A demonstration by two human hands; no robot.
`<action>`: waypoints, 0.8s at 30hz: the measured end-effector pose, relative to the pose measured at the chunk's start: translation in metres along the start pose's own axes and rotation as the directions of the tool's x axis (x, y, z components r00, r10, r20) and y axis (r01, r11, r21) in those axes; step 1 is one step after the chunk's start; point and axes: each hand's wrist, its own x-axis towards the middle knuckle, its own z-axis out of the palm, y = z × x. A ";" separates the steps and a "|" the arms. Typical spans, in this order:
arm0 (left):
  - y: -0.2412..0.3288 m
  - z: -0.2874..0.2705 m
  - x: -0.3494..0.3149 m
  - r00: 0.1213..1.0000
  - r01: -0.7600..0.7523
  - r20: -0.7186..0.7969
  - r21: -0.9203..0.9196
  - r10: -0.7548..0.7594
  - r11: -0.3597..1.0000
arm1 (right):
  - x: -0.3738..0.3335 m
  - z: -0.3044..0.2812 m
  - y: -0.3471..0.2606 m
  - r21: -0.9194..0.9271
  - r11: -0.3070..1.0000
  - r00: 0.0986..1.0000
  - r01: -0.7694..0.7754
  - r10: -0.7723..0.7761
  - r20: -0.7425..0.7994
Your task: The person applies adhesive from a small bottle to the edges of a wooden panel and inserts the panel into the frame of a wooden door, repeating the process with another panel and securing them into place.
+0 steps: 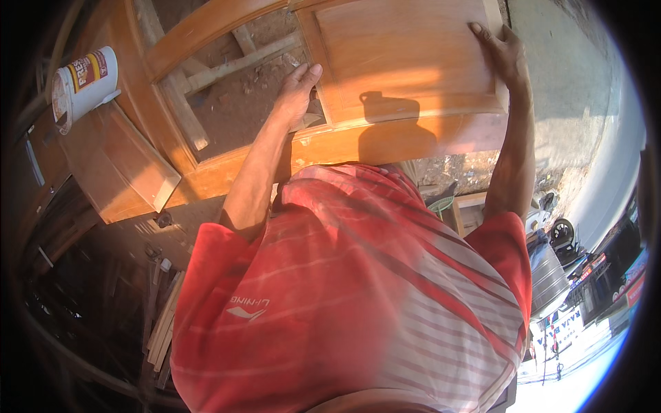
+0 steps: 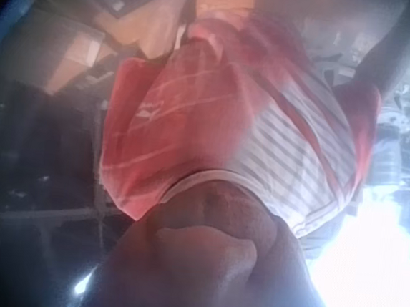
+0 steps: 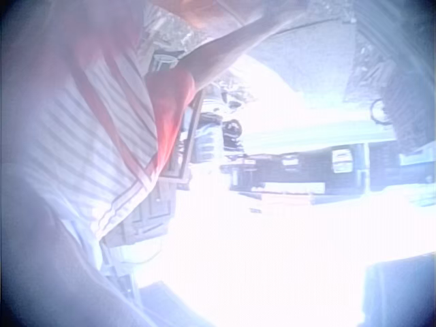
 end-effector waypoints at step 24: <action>-0.002 -0.002 0.006 0.998 -0.056 -0.005 -0.107 0.056 0.993 | -0.001 -0.001 0.004 0.078 0.997 0.999 0.015 -0.018 0.032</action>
